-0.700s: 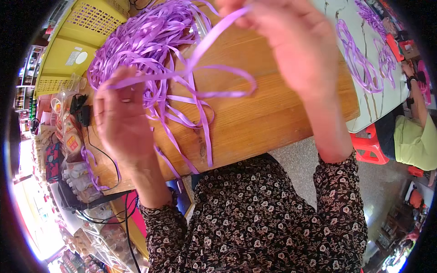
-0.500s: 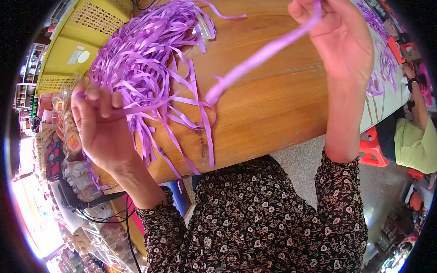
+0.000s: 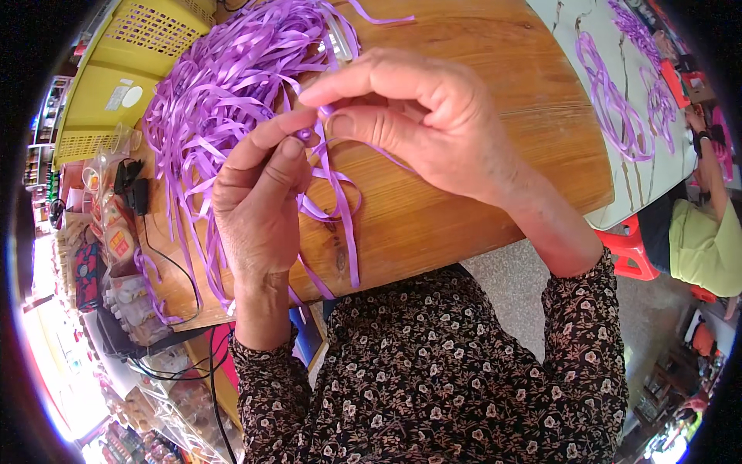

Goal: Tying knots in thin purple ribbons at a workbench.

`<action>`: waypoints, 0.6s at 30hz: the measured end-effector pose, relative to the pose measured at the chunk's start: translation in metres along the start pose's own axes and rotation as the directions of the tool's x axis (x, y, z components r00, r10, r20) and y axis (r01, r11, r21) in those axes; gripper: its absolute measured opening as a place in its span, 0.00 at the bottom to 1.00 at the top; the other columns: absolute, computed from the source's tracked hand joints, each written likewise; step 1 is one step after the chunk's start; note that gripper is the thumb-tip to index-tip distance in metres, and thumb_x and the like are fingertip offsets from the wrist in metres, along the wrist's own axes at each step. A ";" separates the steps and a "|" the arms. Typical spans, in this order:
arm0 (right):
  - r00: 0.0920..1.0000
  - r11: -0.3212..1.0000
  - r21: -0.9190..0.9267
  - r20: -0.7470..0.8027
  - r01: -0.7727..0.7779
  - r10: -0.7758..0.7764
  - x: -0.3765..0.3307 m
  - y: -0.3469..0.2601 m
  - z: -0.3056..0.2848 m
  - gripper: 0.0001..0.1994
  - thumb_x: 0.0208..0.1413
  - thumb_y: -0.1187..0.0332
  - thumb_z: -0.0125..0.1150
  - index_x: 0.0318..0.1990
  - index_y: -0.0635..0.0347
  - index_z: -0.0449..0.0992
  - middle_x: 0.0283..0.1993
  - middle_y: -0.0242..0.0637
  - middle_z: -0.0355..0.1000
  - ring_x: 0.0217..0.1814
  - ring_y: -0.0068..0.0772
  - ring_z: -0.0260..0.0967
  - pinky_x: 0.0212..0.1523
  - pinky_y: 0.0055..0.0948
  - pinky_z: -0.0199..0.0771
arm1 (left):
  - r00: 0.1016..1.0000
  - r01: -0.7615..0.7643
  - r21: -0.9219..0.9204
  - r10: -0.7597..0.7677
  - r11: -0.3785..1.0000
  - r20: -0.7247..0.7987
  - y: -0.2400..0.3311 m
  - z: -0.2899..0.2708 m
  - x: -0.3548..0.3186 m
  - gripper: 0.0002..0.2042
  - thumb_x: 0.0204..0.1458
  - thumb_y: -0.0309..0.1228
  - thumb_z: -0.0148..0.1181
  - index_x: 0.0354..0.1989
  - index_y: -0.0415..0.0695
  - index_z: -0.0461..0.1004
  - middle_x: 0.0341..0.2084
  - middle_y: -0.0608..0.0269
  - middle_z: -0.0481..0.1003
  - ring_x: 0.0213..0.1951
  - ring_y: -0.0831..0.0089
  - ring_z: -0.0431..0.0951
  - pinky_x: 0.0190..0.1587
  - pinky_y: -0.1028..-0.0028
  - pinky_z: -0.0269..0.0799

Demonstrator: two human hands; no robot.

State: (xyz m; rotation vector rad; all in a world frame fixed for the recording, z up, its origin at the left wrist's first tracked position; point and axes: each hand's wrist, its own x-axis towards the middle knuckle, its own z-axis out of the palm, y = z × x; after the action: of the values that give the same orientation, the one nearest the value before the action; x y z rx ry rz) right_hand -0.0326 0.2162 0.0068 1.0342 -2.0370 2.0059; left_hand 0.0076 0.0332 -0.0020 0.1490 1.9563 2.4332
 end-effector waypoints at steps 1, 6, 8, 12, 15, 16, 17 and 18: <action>0.998 0.996 -0.076 0.041 0.050 -0.047 0.000 0.001 0.000 0.10 0.52 0.80 0.57 0.43 0.67 0.75 0.38 0.36 0.71 0.41 0.23 0.69 0.41 0.17 0.69 | 1.000 0.002 -0.123 -0.004 0.992 -0.014 0.000 0.004 0.000 0.11 0.52 0.17 0.53 0.44 0.37 0.74 0.32 0.67 0.74 0.38 0.80 0.74 0.42 0.83 0.68; 0.994 0.995 0.066 -0.079 -0.068 0.073 -0.009 0.006 0.008 0.14 0.50 0.83 0.58 0.46 0.68 0.72 0.40 0.36 0.70 0.41 0.23 0.69 0.43 0.19 0.70 | 0.997 0.061 -0.348 -0.071 0.936 -0.017 -0.006 0.003 0.005 0.11 0.51 0.18 0.56 0.44 0.37 0.73 0.32 0.65 0.75 0.36 0.81 0.75 0.34 0.86 0.66; 0.992 0.992 0.084 -0.078 -0.090 0.096 -0.010 0.007 0.007 0.14 0.50 0.84 0.57 0.46 0.69 0.71 0.41 0.37 0.70 0.41 0.23 0.69 0.43 0.20 0.70 | 0.999 0.031 -0.328 -0.043 0.944 -0.030 -0.009 0.003 0.003 0.12 0.50 0.19 0.58 0.45 0.38 0.72 0.32 0.65 0.76 0.34 0.81 0.75 0.31 0.87 0.65; 0.999 0.999 0.017 -0.009 -0.039 0.039 -0.009 0.010 0.001 0.13 0.50 0.85 0.57 0.44 0.69 0.72 0.40 0.36 0.69 0.41 0.22 0.68 0.42 0.18 0.69 | 0.997 0.061 -0.331 -0.076 0.942 -0.033 -0.011 0.001 0.001 0.10 0.51 0.20 0.58 0.43 0.38 0.74 0.31 0.64 0.76 0.31 0.82 0.74 0.32 0.87 0.65; 1.000 0.999 -0.048 0.011 0.013 -0.012 -0.005 0.005 0.000 0.13 0.50 0.85 0.56 0.44 0.69 0.72 0.40 0.36 0.69 0.41 0.22 0.67 0.42 0.17 0.68 | 0.996 0.056 -0.220 -0.068 0.974 -0.049 -0.014 0.003 0.000 0.08 0.53 0.21 0.56 0.41 0.38 0.75 0.30 0.66 0.75 0.30 0.82 0.72 0.32 0.87 0.64; 0.999 0.996 -0.092 0.033 0.017 -0.014 -0.004 0.003 0.000 0.12 0.50 0.85 0.56 0.44 0.69 0.72 0.40 0.37 0.69 0.41 0.22 0.67 0.41 0.17 0.68 | 0.997 0.005 -0.143 -0.016 0.990 -0.075 -0.016 0.004 -0.001 0.07 0.53 0.21 0.55 0.40 0.38 0.75 0.30 0.68 0.74 0.30 0.83 0.71 0.31 0.86 0.64; 0.998 0.991 -0.135 0.056 0.021 -0.014 -0.004 0.001 0.001 0.12 0.50 0.85 0.56 0.44 0.69 0.73 0.39 0.37 0.69 0.40 0.22 0.67 0.41 0.17 0.67 | 0.995 -0.045 -0.064 0.038 0.997 -0.097 -0.017 0.005 -0.001 0.07 0.54 0.22 0.54 0.39 0.38 0.75 0.30 0.69 0.73 0.30 0.85 0.69 0.31 0.86 0.64; 0.998 0.990 -0.138 0.054 0.019 -0.011 -0.005 0.002 0.004 0.12 0.50 0.85 0.56 0.44 0.69 0.73 0.39 0.37 0.69 0.40 0.22 0.67 0.41 0.17 0.67 | 0.995 -0.043 -0.067 0.037 0.997 -0.094 -0.019 0.004 -0.001 0.07 0.54 0.22 0.54 0.39 0.38 0.75 0.30 0.69 0.73 0.30 0.85 0.69 0.31 0.86 0.64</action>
State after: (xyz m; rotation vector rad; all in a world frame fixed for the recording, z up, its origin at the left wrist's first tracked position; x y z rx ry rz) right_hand -0.0284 0.2148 0.0016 1.0828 -2.1528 1.8188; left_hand 0.0077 0.0410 -0.0195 0.0756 1.9195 2.5738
